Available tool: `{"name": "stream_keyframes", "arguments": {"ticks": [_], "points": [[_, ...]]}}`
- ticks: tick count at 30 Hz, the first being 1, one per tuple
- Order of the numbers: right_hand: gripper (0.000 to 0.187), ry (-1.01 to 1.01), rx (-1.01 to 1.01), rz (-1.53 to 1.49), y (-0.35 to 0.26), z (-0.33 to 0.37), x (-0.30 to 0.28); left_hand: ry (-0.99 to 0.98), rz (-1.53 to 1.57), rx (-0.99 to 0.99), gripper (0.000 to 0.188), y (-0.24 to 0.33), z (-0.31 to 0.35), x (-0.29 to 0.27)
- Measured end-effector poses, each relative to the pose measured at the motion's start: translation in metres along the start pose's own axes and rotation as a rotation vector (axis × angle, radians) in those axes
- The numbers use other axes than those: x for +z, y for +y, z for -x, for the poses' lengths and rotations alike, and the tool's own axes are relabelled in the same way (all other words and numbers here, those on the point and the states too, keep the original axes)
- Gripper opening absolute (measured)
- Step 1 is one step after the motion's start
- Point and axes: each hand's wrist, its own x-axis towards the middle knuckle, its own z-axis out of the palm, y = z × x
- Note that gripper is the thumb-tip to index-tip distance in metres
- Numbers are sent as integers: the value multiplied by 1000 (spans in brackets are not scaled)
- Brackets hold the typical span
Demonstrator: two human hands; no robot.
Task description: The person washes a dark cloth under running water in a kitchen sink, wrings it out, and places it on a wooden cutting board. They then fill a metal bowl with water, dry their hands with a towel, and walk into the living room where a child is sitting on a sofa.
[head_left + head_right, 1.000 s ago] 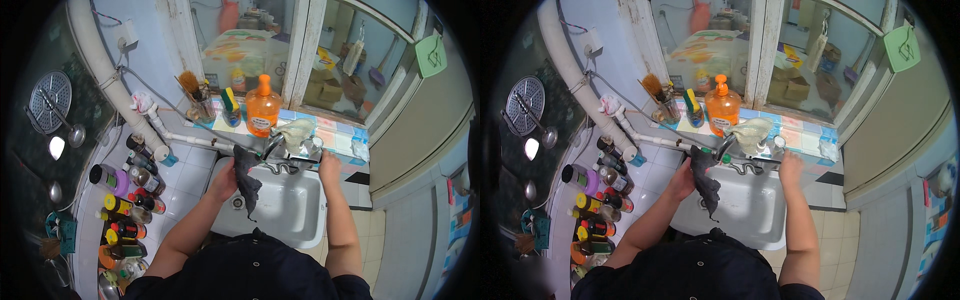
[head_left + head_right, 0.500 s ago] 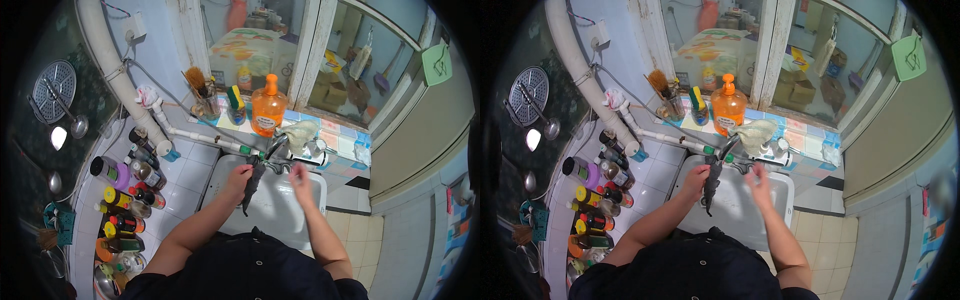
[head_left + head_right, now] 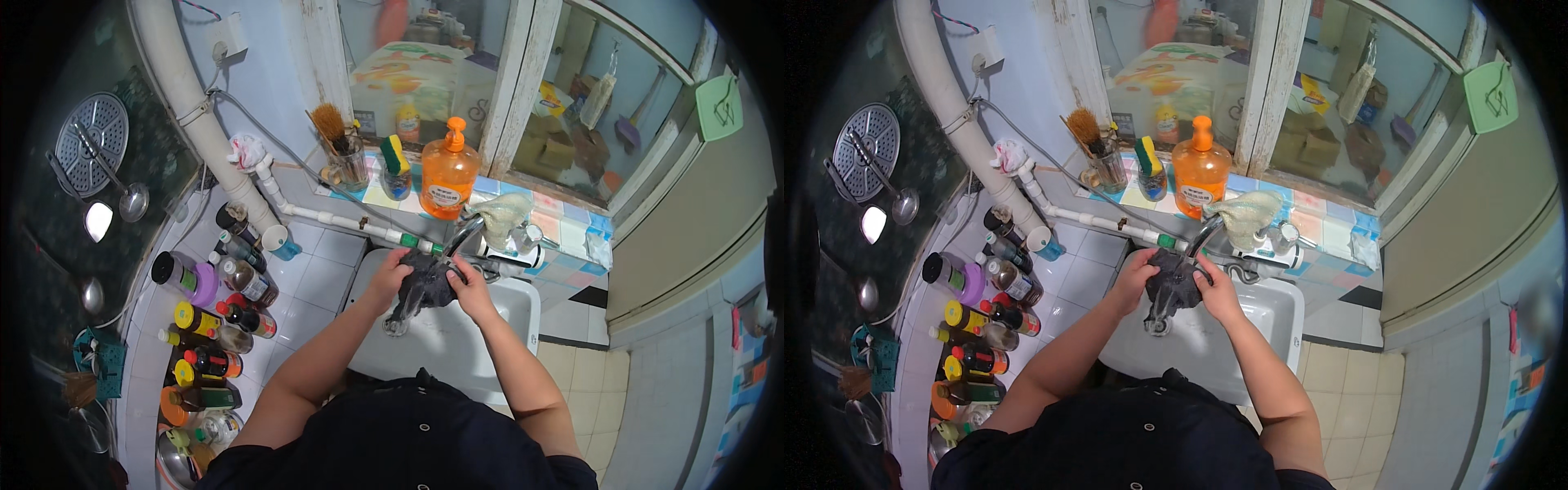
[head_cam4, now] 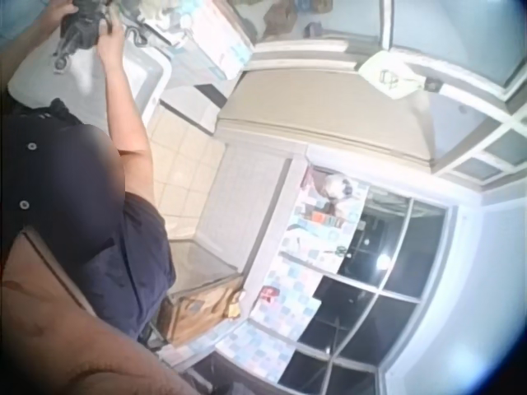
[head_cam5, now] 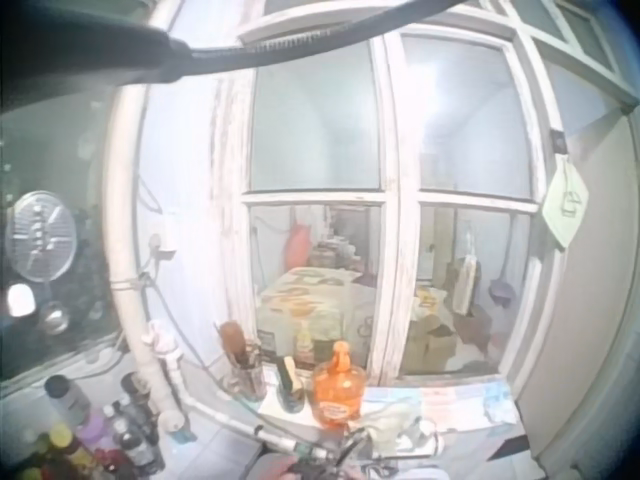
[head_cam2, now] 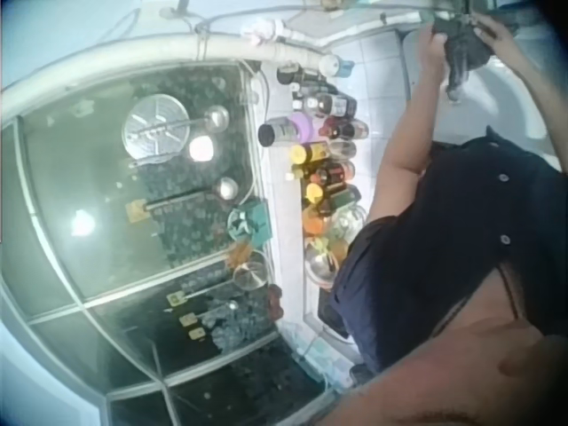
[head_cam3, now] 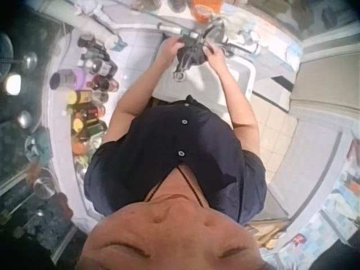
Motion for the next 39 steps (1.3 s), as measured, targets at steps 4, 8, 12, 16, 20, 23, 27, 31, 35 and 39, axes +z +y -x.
{"name": "stream_keyframes", "arguments": {"ticks": [4, 8, 12, 16, 20, 23, 27, 31, 35, 39], "points": [[29, -128, -125, 161, 0, -4, -5, -87, -494, 153, 34, 24, 4, 1], [27, -203, -68, 152, -21, 4, -9, -35, -779, 461, 20, 31, 10, -8], [31, -228, -37, 416, -29, 13, -21, 172, -258, 231, 19, 31, 10, -10], [35, -248, -240, 751, -18, 8, -39, 133, -136, 161, 18, 43, 8, -10], [35, -9, -554, 930, -22, 1, -58, 117, -201, 190, 17, 51, 4, -20], [38, -119, -95, 779, -17, -3, -71, 139, -163, 195, 17, 49, 2, -27], [42, -99, 81, 626, -48, 15, -71, 196, -127, 194, 19, 50, 7, -34], [36, -162, 86, 697, -23, 12, -86, 193, -298, 167, 20, 42, 10, -44], [32, -191, 150, 441, -17, 9, -94, 296, -211, 115, 22, 36, 8, -62], [22, -161, 149, 170, -3, 6, -90, 292, -139, 22, 25, 36, 4, -72]]}}
